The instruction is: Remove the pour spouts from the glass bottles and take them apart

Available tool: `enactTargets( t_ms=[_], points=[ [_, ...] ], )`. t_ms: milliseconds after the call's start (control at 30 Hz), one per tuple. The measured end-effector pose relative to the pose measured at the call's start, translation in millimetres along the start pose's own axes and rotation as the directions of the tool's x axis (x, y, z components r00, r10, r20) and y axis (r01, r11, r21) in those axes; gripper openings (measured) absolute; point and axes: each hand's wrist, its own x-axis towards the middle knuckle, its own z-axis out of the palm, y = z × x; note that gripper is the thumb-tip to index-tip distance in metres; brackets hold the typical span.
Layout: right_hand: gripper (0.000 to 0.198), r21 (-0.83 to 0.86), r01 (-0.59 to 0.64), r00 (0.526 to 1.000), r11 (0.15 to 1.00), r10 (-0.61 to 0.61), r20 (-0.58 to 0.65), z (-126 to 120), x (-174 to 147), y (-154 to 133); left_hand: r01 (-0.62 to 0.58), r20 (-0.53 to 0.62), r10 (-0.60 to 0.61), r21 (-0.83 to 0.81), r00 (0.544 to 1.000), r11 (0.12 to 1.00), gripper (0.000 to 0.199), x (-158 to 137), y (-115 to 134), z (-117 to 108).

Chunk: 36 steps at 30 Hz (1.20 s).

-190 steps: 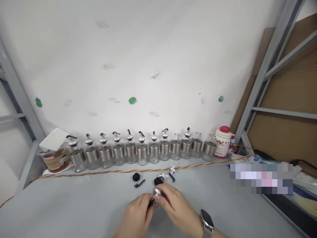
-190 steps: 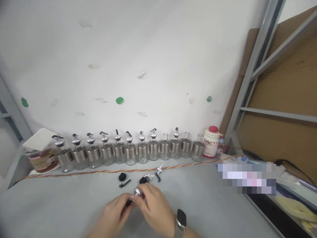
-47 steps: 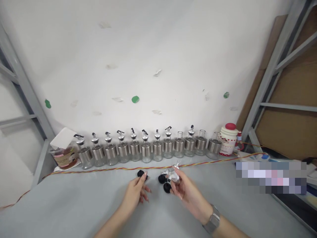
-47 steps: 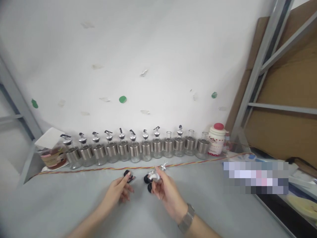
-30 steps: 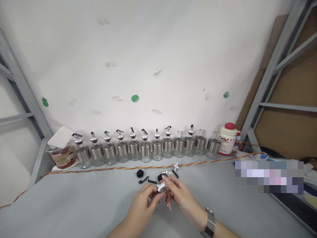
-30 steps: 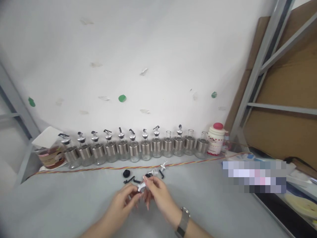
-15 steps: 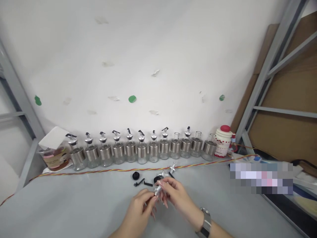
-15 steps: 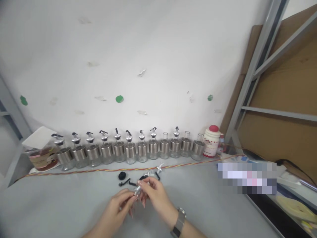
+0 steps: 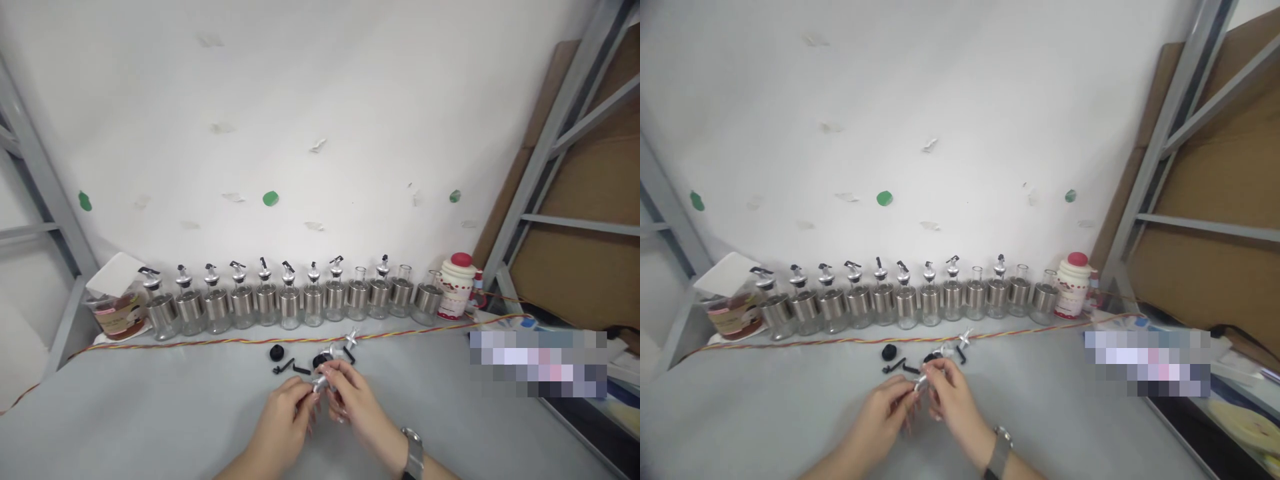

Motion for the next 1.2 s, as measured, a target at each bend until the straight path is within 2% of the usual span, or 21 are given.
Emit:
enactTargets(
  t_ms=[100,167,233,267,333,400,467,533,600,667,767,867,1067,1200],
  points=[
    [0.029,0.041,0.069,0.997,0.997,-0.067,-0.04,-7.2,2.3,-12.1,0.043,0.04,-0.04,-0.065,0.998,0.997,0.031,-0.3,-3.5,1.3],
    [0.028,0.034,0.173,0.976,0.984,-0.166,-0.139,-19.7,6.2,-25.7,0.073,0.048,-0.07,-0.06,0.996,0.996,0.033,-0.6,-8.4,-1.1],
    [0.027,-0.137,0.246,0.931,0.959,-0.274,-0.242,-35.5,11.4,-38.5,0.073,-0.011,-0.073,0.035,0.997,0.997,0.032,0.3,-12.6,-7.1],
    [0.028,-0.273,0.221,0.925,0.936,-0.29,-0.246,-42.9,14.1,-42.6,0.074,-0.059,-0.068,0.108,0.996,0.991,0.031,1.4,-14.1,-11.1],
    [0.025,-0.397,0.164,0.935,0.903,-0.27,-0.229,-54.0,18.5,-44.8,0.115,-0.137,-0.08,0.265,0.987,0.957,0.027,4.1,-16.3,-19.4],
    [0.021,-0.466,0.128,0.952,0.875,-0.24,-0.189,-58.2,20.3,-40.3,0.17,-0.168,-0.112,0.389,0.98,0.905,0.023,6.8,-18.7,-25.7],
    [0.019,-0.522,0.129,0.959,0.843,-0.241,-0.152,-57.3,19.4,-34.0,0.207,-0.17,-0.144,0.45,0.975,0.869,0.021,8.6,-22.3,-28.3],
    [0.019,-0.605,0.154,0.961,0.781,-0.262,-0.093,-54.6,16.8,-29.8,0.215,-0.17,-0.152,0.454,0.973,0.865,0.031,9.2,-26.8,-27.5],
    [0.022,-0.695,0.188,0.958,0.694,-0.286,-0.027,-53.1,14.5,-28.4,0.182,-0.181,-0.113,0.434,0.977,0.882,0.042,8.9,-31.3,-24.6],
    [0.024,-0.756,0.197,0.955,0.624,-0.295,0.005,-53.2,13.4,-28.3,0.118,-0.212,-0.031,0.411,0.977,0.904,0.041,8.1,-34.8,-21.6],
    [0.025,-0.78,0.186,0.949,0.598,-0.314,-0.014,-54.5,13.6,-27.9,0.035,-0.258,0.07,0.382,0.964,0.923,0.024,6.9,-36.8,-18.7],
    [0.023,-0.8,0.207,0.932,0.563,-0.363,-0.014,-55.2,14.0,-27.9,0.01,-0.262,0.089,0.353,0.961,0.935,0.028,5.7,-33.5,-17.8],
    [0.016,-0.842,0.233,0.889,0.486,-0.457,-0.018,-56.5,16.4,-27.4,-0.056,-0.187,0.116,0.3,0.975,0.952,0.028,2.1,-24.6,-14.6],
    [0.014,-0.846,0.257,0.875,0.467,-0.484,-0.001,-56.3,17.0,-26.3,-0.133,-0.174,0.19,0.294,0.966,0.947,0.026,-0.3,-27.3,-11.4]
  ],
)
